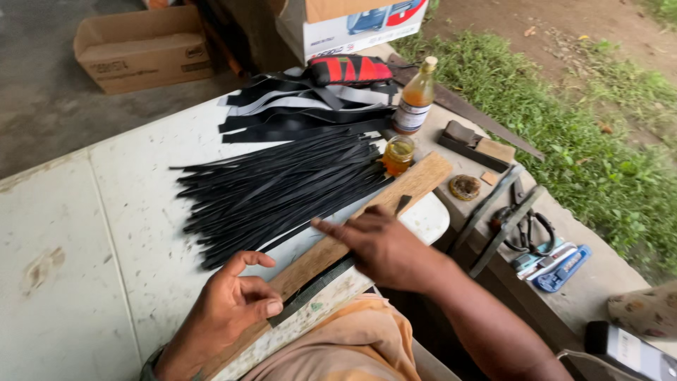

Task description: The person repeatedly rubs long black rubber strips against a wooden board on a table. They pick up each strip, rub it along the board, and place it back in a pile. A bottle and a small jar are visible on the table.

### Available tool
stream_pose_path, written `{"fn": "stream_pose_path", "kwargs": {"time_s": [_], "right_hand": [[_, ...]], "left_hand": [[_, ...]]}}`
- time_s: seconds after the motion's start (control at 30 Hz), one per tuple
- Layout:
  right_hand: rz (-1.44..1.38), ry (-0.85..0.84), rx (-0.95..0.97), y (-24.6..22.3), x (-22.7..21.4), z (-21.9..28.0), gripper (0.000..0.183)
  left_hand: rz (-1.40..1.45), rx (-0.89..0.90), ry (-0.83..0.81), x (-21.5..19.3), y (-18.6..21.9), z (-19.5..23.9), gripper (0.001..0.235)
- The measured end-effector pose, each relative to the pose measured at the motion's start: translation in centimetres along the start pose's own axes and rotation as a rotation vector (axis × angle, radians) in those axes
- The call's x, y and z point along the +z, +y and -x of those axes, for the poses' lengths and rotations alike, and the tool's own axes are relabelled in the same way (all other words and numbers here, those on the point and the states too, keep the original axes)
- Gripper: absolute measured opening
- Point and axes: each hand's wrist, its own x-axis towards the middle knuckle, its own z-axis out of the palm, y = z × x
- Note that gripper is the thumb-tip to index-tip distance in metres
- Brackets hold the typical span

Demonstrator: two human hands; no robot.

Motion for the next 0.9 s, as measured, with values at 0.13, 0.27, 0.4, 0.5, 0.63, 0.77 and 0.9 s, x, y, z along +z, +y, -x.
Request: {"fn": "stream_pose_path", "kwargs": {"time_s": [0.13,0.27,0.4,0.5,0.63,0.77,0.9], "right_hand": [[0.04,0.072,0.219,3.9,-5.6,3.1,0.079],[0.125,0.122,0.469,8.3,-10.2,6.6,0.084],[0.233,0.178,0.724,12.4,-13.3,10.4,0.073],[0.329,0.21,0.876,14.7,-14.7,13.4,0.06],[0.386,0.277,1.029,17.4,-15.9,16.5,0.055],[0.345,0.202,1.188,20.5,-15.2,18.6,0.072],[0.317,0.073,1.389,22.6,-13.5,20.2,0.101]], "left_hand": [[0.014,-0.012,-0.002,2.3,1.5,-1.2,0.058],[-0.078,0.036,-0.038,7.0,2.8,-4.6,0.051],[-0.105,0.115,-0.093,12.6,2.9,-8.8,0.052],[-0.113,0.146,-0.124,17.2,1.6,-12.1,0.053],[-0.007,0.135,-0.212,24.3,-1.2,-16.1,0.054],[-0.046,0.205,-0.199,30.6,-4.8,-19.0,0.05],[-0.337,0.278,-0.112,32.0,-8.4,-20.1,0.039]]}}
